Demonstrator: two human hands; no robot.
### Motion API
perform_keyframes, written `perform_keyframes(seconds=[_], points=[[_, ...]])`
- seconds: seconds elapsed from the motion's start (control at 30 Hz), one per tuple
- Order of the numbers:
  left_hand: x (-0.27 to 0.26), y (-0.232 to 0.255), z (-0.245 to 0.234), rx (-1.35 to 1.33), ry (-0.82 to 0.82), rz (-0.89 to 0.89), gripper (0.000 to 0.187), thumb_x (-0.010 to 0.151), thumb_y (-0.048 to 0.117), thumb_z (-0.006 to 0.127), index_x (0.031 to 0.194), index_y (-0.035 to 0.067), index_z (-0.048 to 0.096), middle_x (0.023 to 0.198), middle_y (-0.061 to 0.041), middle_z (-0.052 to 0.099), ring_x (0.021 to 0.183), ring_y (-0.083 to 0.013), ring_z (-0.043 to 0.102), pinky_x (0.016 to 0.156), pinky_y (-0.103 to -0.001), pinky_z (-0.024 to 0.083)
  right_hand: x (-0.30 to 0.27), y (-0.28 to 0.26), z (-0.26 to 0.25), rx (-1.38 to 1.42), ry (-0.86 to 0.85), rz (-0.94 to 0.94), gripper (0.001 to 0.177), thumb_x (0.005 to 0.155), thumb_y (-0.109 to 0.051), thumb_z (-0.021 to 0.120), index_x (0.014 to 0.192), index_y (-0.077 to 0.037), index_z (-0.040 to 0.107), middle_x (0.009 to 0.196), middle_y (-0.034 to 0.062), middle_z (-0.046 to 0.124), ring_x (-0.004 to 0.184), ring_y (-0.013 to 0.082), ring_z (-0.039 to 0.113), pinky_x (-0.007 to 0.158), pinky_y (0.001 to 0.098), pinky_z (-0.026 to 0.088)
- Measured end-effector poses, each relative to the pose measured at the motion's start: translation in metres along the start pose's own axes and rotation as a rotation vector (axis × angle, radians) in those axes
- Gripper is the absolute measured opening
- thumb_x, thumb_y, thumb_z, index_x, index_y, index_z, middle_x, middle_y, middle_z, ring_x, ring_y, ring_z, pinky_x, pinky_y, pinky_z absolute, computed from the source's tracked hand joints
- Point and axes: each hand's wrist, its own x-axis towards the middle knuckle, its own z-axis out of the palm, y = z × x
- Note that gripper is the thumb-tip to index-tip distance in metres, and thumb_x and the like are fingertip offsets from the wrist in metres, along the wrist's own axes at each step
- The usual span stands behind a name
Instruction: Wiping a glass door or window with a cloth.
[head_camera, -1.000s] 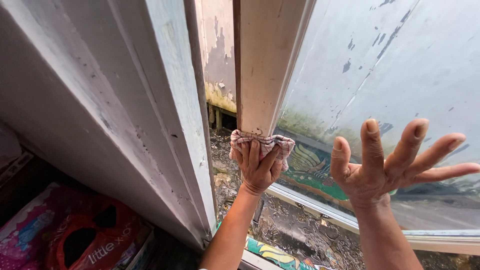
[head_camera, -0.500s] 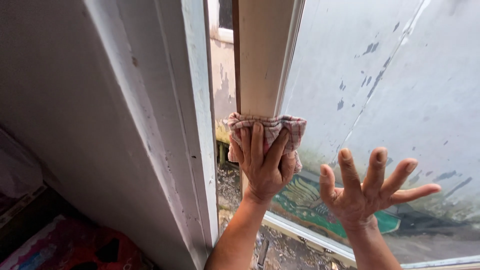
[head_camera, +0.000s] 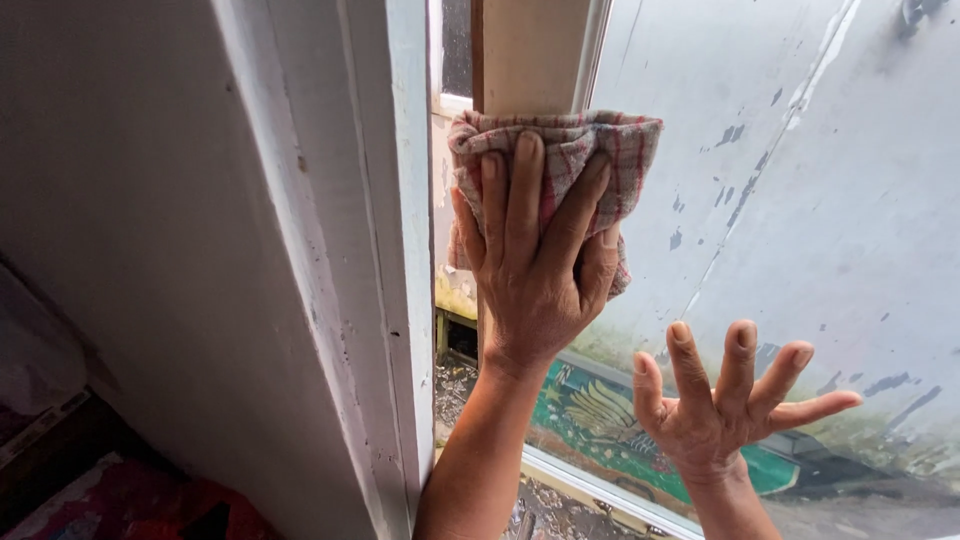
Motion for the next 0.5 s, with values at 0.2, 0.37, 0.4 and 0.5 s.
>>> perform_keyframes(seconds=[0.2,0.37,0.4,0.5], points=[[-0.046,-0.012,0.01,0.045,-0.031,0.003,0.036,0.108,0.038,0.064,0.142,0.027,0.067,0.165,-0.013,0.037,0.16,-0.035,0.024,0.136,-0.06,0.01,0.0,0.001,0.003,-0.003,-0.005,-0.015,0.064,0.102,-0.058,0.061,0.161,-0.034,0.057,0.175,0.0033,0.023,0.161,0.0354,0.008,0.116,0.0768,-0.016],[-0.121,-0.028,0.025,0.046,-0.027,-0.011,0.036,0.106,0.04,0.062,0.139,0.027,0.07,0.165,-0.015,0.036,0.159,-0.0356,0.022,0.133,-0.059,0.008,0.0,0.004,0.008,-0.014,0.022,-0.024,0.063,0.103,-0.061,0.057,0.161,-0.037,0.053,0.175,0.0008,0.021,0.162,0.036,0.009,0.117,0.0767,-0.015],[-0.136,-0.032,0.026,0.056,-0.036,-0.01,0.036,0.107,0.04,0.061,0.138,0.027,0.07,0.165,-0.015,0.035,0.16,-0.0357,0.022,0.134,-0.059,0.009,-0.002,0.006,0.01,-0.03,0.052,-0.031,0.063,0.103,-0.063,0.056,0.161,-0.039,0.051,0.175,-0.0004,0.02,0.162,0.0353,0.009,0.117,0.0763,-0.015],[-0.177,-0.044,0.031,0.075,-0.033,0.015,0.034,0.109,0.041,0.06,0.138,0.027,0.071,0.166,-0.013,0.034,0.16,-0.0356,0.02,0.133,-0.059,0.008,-0.013,0.02,0.018,-0.056,0.036,-0.064,0.065,0.104,-0.065,0.055,0.164,-0.041,0.048,0.176,-0.0007,0.018,0.162,0.0362,0.007,0.117,0.0757,-0.016]])
